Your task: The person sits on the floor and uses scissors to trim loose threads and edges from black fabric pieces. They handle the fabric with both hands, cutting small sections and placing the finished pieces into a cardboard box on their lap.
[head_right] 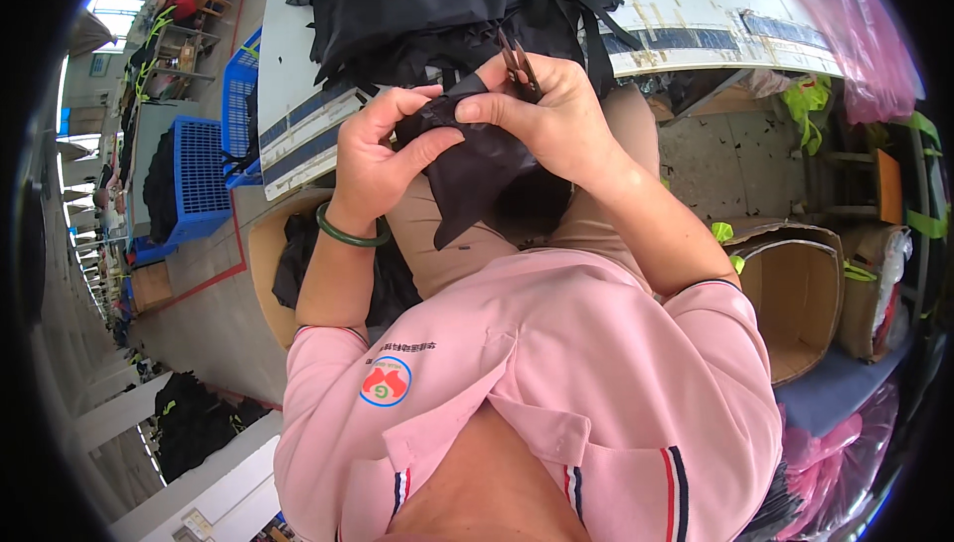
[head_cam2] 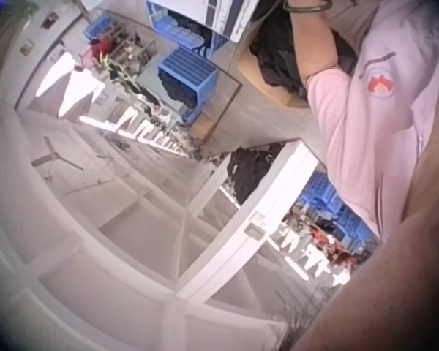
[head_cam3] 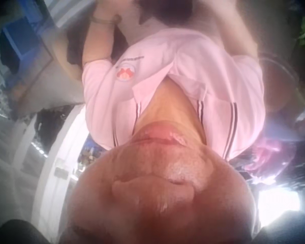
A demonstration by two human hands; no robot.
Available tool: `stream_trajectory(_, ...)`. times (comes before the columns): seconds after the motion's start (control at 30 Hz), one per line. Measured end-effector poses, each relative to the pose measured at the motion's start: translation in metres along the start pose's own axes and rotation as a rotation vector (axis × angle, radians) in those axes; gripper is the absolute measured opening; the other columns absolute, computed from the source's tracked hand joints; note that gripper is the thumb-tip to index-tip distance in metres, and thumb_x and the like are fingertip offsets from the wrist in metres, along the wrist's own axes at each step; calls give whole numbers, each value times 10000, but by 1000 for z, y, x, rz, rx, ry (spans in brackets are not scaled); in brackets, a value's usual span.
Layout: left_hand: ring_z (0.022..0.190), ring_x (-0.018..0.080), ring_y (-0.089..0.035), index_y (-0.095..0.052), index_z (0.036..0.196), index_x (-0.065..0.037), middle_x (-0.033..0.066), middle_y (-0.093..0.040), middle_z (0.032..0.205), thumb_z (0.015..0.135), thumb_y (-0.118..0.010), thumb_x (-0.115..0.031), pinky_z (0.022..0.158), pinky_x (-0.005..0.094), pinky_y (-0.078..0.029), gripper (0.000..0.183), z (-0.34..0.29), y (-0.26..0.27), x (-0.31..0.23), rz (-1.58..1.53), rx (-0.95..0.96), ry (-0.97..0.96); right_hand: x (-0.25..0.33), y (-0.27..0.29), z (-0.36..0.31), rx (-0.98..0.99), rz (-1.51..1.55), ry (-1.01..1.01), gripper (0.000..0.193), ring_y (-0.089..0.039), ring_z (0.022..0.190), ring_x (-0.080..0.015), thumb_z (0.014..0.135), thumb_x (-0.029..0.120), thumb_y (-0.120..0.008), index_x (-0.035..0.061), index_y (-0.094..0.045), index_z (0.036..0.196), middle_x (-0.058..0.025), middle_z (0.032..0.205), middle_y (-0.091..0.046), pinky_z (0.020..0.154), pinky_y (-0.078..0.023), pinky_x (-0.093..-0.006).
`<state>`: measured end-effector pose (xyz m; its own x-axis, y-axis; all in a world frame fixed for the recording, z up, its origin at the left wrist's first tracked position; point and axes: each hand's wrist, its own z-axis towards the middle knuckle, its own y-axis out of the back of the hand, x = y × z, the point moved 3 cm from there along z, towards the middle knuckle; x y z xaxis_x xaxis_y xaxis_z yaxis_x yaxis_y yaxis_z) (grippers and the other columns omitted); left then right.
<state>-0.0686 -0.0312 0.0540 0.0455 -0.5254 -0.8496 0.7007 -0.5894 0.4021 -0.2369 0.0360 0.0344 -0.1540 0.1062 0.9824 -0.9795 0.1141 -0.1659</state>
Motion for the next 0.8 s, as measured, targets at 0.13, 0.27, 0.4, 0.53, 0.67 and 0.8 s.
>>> stream_trajectory(0.13,819,75,-547,-628,948,17,24,-620,878,732,-750,-1,764,225,-447,249,-3,6,4,-60,40,169,9,3,3,-74,-165,103,218,-443,629,-6,749,78,-749,40,-628,926,34,788,-587,546,-355,-188)
stream_trajectory(0.27,701,76,-547,-628,842,-4,27,-633,776,745,-752,-84,652,223,-450,176,-2,7,1,-81,28,133,27,-3,7,67,-472,459,230,-466,599,-44,746,57,-726,17,-593,930,-2,853,-587,524,-370,-214)
stream_trajectory(0.4,732,100,-553,-632,845,-6,29,-635,782,728,-755,-72,689,236,-451,182,1,11,-2,95,108,-28,26,1,10,245,-500,367,143,-514,694,-79,752,23,-693,18,-603,861,-16,842,-586,589,-399,-228)
stream_trajectory(0.53,876,175,-587,-631,870,6,48,-640,893,714,-726,8,913,343,-430,182,3,32,6,192,207,-177,21,9,10,310,-163,102,144,-549,773,-141,736,5,-703,-6,-604,840,-43,841,-608,704,-434,-270)
stream_trajectory(0.67,940,156,-574,-643,893,-12,66,-627,978,782,-665,1,851,278,-430,114,4,19,22,-565,186,138,15,0,11,387,107,181,104,-549,850,-118,749,-23,-682,-8,-614,827,-60,918,-627,767,-433,-257)
stream_trajectory(0.8,926,107,-563,-609,991,-15,44,-616,1012,801,-669,-37,833,249,-438,200,6,-17,33,-881,180,371,19,-21,14,459,240,195,83,-565,889,-123,758,-36,-669,-14,-619,820,-79,958,-641,806,-440,-259)
